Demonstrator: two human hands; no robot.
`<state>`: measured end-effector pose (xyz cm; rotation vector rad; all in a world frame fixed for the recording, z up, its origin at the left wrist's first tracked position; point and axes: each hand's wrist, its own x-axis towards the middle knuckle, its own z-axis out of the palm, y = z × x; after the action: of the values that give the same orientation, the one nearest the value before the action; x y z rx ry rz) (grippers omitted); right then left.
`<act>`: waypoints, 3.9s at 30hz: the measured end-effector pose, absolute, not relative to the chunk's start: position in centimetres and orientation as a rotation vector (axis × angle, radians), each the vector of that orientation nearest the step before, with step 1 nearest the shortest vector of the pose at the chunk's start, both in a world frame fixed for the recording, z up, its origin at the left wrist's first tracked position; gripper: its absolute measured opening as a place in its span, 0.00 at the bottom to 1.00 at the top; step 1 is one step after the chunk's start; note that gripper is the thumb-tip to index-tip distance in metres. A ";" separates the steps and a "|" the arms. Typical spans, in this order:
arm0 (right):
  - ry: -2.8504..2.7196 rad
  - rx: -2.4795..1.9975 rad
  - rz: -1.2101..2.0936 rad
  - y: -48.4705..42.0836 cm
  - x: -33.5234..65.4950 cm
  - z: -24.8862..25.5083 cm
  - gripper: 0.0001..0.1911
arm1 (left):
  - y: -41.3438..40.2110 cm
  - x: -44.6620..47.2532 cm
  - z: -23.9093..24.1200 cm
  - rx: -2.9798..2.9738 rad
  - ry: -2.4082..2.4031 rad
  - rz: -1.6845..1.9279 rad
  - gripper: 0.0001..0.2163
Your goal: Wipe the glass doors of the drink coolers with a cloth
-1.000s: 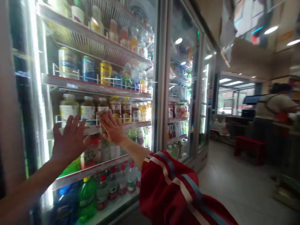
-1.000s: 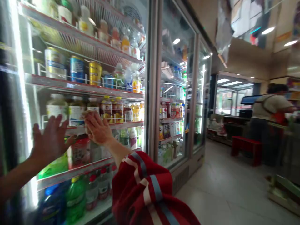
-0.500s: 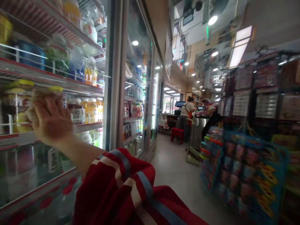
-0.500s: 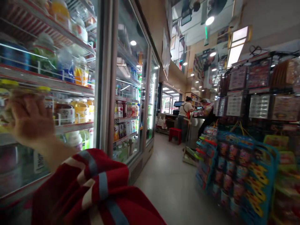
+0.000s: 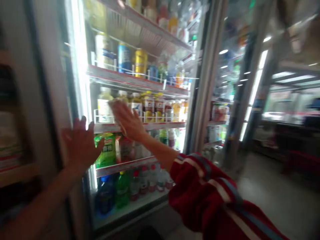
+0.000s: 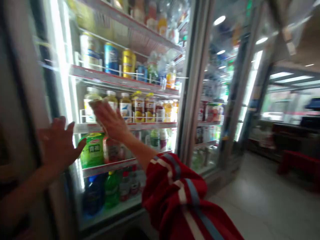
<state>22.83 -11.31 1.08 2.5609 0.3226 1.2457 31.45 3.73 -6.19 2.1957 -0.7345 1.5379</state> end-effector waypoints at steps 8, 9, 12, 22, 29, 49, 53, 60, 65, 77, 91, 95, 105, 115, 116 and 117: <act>0.689 2.409 1.268 -10.3 25.6 -7.5 0.31 | 8.3 28.1 -10.5 2.552 -0.708 1.352 0.28; 0.718 2.373 1.253 -10.2 25.4 -8.0 0.31 | 8.4 27.7 -10.8 2.579 -0.706 1.336 0.29; 0.597 2.358 1.396 -10.1 25.0 -7.7 0.28 | 8.7 26.2 -11.6 2.643 -0.693 1.293 0.29; 0.868 2.293 1.310 -8.9 24.1 -13.5 0.30 | 9.4 22.7 -16.7 2.790 -0.716 1.231 0.28; 0.746 2.456 1.391 -6.1 25.9 -12.0 0.28 | 10.3 22.0 -19.1 2.824 -0.671 1.160 0.30; 0.618 2.469 1.388 -11.8 22.0 -16.7 0.29 | 5.6 20.3 -18.2 2.744 -0.803 1.068 0.29; 0.430 2.491 1.550 -13.1 21.8 -15.8 0.29 | 4.1 20.4 -17.8 2.747 -0.823 1.080 0.30; 0.528 2.415 1.480 -14.6 20.8 -19.2 0.28 | 2.2 20.3 -17.7 2.737 -0.902 1.114 0.29; 0.349 2.468 1.573 -15.6 20.7 -17.2 0.27 | 1.1 20.2 -17.4 2.737 -0.933 1.108 0.30; 0.413 2.542 1.521 -17.2 19.8 -18.5 0.27 | -0.5 19.6 -17.7 2.721 -0.960 1.110 0.29; 0.266 2.528 1.606 -19.6 19.9 -18.7 0.28 | -1.4 19.7 -17.8 2.729 -0.994 1.070 0.29; 0.217 2.485 1.617 -20.2 19.4 -19.5 0.26 | -2.3 19.4 -18.4 2.695 -1.027 1.106 0.29; 0.143 2.508 1.685 -22.8 19.0 -18.7 0.27 | -3.5 19.1 -18.8 2.676 -1.075 1.128 0.28; 0.205 2.514 1.618 -24.3 17.6 -20.3 0.26 | -4.8 19.0 -18.8 2.634 -1.112 1.147 0.27; 0.162 2.513 1.659 -24.5 17.7 -19.9 0.26 | -5.0 18.9 -18.7 2.633 -1.114 1.140 0.27; 0.127 2.513 1.693 -24.8 17.8 -19.6 0.27 | -5.1 18.7 -18.6 2.633 -1.122 1.135 0.28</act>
<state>17.78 -24.75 -19.56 2.5126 0.1267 1.6929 18.70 -5.15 -18.57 2.6326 -1.1217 1.1348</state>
